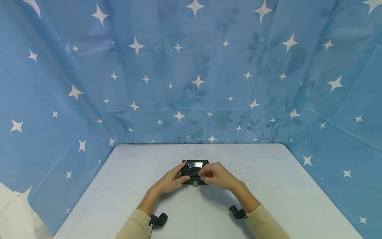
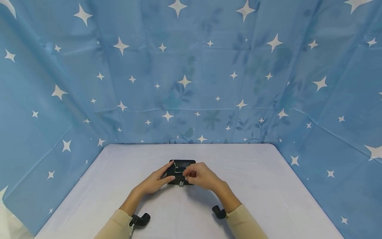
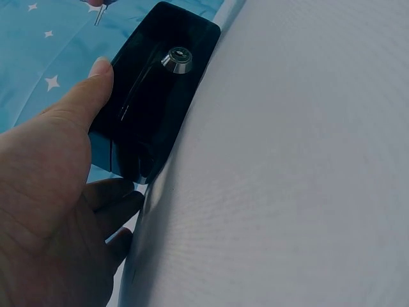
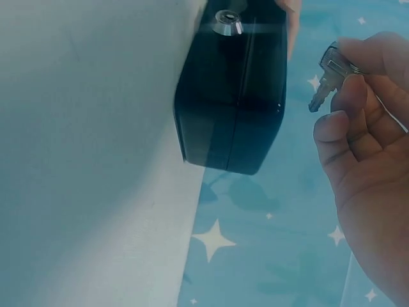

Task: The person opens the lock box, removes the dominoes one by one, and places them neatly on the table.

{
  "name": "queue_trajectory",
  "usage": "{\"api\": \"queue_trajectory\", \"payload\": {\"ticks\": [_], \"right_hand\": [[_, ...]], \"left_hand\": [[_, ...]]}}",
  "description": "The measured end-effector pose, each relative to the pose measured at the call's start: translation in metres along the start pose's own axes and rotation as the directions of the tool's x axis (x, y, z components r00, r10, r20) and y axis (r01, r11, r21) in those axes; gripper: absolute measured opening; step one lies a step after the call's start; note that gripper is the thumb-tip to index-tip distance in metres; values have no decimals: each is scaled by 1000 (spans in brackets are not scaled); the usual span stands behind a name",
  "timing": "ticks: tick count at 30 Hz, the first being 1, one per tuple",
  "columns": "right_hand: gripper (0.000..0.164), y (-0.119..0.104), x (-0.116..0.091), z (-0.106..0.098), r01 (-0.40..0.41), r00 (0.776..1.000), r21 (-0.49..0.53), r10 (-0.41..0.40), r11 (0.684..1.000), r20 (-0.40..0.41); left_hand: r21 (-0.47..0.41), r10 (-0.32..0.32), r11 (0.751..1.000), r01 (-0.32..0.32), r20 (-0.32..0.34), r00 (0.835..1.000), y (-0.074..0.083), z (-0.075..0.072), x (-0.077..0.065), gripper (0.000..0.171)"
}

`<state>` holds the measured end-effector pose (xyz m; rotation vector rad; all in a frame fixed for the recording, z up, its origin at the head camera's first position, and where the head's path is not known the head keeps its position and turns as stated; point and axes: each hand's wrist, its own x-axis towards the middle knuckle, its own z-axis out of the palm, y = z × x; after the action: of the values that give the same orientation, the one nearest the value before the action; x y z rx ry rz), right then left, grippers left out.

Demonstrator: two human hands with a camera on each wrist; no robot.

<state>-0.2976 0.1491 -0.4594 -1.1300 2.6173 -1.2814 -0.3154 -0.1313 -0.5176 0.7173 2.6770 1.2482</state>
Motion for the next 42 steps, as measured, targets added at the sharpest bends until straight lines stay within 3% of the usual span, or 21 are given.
{"api": "queue_trajectory", "payload": {"ticks": [15,25,42], "right_hand": [[13,-2,2,8,-25,994,-37,28,999,102],[13,-1,3,11,19,989,-53,-11,998,148],[13,1,5,18,-49,977,-81,64,996,202]], "left_hand": [[-16,2,1000,-3,-4,1000,-2,1,1,77],[-4,2,1000,-2,-2,1000,-2,1,1,77],[-14,-6,1000,6,4,1000,-1,0,0,77]]}}
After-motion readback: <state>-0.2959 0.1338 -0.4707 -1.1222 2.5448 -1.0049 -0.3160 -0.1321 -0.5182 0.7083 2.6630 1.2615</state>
